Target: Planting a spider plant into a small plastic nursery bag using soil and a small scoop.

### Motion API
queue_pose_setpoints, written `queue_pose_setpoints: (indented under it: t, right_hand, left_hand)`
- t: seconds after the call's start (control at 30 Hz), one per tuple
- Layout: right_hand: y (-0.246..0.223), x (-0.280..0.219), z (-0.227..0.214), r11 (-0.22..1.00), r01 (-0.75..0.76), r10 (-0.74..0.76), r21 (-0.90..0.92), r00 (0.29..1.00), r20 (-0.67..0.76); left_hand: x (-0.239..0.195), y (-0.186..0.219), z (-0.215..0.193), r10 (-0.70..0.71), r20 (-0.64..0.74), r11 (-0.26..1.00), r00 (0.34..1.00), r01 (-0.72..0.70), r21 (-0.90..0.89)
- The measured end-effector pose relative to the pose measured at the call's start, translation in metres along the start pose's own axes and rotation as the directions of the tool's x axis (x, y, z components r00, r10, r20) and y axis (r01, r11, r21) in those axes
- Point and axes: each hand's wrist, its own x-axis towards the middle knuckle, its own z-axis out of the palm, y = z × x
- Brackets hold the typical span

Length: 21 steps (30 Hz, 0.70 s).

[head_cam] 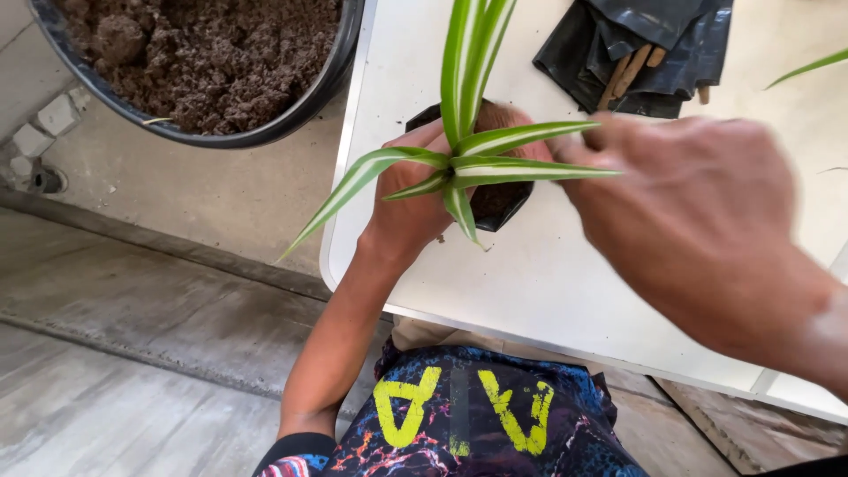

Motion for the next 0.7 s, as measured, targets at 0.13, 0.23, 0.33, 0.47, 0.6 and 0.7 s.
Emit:
queue_pose_setpoints:
  t: [0.13, 0.23, 0.33, 0.47, 0.6, 0.7]
  right_hand:
    - [-0.006, 0.003, -0.010, 0.994, 0.049, -0.028, -0.093, 0.976, 0.217]
    - [-0.005, -0.011, -0.038, 0.990, -0.056, 0.089, -0.128, 0.959, 0.267]
    - [-0.009, -0.010, -0.032, 0.992, -0.075, 0.096, -0.098, 0.971, 0.220]
    - [-0.016, 0.001, -0.009, 0.997, -0.003, 0.014, -0.075, 0.989, 0.149]
    - [0.002, -0.005, -0.036, 0.998, 0.007, 0.014, -0.061, 0.945, 0.326]
    - [0.003, 0.004, -0.020, 1.000, -0.013, 0.006, 0.021, 0.961, 0.276]
  left_hand:
    - [-0.006, -0.008, 0.003, -0.029, 0.047, 1.000, 0.998, 0.029, 0.006]
    - [-0.005, -0.009, 0.007, 0.033, 0.000, 0.994, 0.999, -0.033, 0.104]
    - [-0.005, -0.007, 0.004, 0.017, 0.018, 0.995, 1.000, -0.018, 0.099]
    - [-0.006, -0.008, 0.006, 0.003, 0.024, 0.992, 1.000, -0.006, 0.127]
    - [-0.004, -0.004, 0.006, 0.032, 0.042, 0.995, 0.999, -0.035, 0.089]
    - [-0.005, -0.007, 0.008, 0.013, 0.047, 0.996, 0.999, -0.017, 0.083]
